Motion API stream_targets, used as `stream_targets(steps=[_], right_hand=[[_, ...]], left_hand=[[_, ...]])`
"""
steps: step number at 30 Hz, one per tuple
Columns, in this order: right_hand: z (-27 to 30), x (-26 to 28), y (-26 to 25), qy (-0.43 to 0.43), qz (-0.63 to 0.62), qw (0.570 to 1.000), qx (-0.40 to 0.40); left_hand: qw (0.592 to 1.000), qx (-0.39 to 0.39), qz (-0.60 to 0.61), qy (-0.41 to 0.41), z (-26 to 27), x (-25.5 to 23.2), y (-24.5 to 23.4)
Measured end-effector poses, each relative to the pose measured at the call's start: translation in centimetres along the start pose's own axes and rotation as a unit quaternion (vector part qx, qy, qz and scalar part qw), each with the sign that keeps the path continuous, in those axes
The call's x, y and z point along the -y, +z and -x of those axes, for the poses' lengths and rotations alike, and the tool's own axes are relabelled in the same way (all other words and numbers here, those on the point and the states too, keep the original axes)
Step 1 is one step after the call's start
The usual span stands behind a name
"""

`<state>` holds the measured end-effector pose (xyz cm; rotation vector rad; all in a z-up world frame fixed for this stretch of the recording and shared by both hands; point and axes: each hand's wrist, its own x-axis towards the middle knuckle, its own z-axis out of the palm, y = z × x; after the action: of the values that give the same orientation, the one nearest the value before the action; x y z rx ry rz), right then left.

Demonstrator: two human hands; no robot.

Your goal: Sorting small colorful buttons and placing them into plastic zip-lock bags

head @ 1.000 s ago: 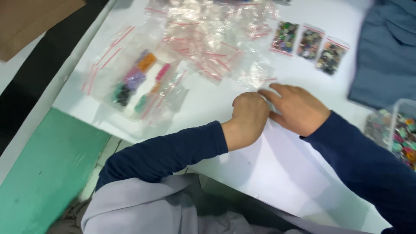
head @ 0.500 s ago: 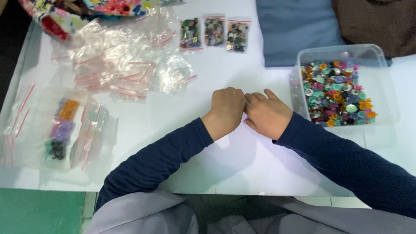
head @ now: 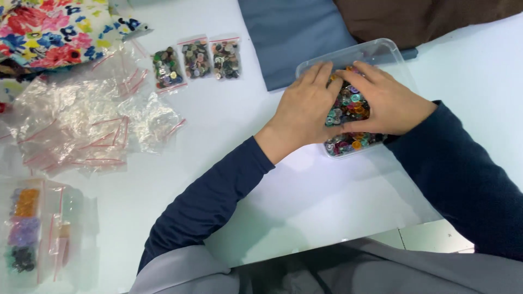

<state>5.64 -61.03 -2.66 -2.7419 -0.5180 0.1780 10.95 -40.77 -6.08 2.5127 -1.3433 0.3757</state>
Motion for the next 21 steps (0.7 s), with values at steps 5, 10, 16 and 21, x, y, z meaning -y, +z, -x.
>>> stream_targets(steps=[5, 10, 16, 21], right_hand=[[-1.0, 0.5, 1.2, 0.149, 0.008, 0.983, 0.105], [-1.8, 0.4, 2.7, 0.164, 0.005, 0.983, 0.086], [-1.8, 0.0, 2.6, 0.157, -0.081, 0.979, 0.104], [-1.7, -1.8, 1.7, 0.146, -0.167, 0.972, 0.077]], left_hand=[[0.954, 0.287, -0.057, -0.059, -2.7, -2.4, 0.2], [0.968, 0.218, -0.096, -0.075, -2.3, -2.8, 2.6], [0.989, 0.137, -0.025, -0.04, -1.6, -1.8, 3.8], [0.986, 0.089, 0.14, -0.008, -2.1, 0.8, 4.0]])
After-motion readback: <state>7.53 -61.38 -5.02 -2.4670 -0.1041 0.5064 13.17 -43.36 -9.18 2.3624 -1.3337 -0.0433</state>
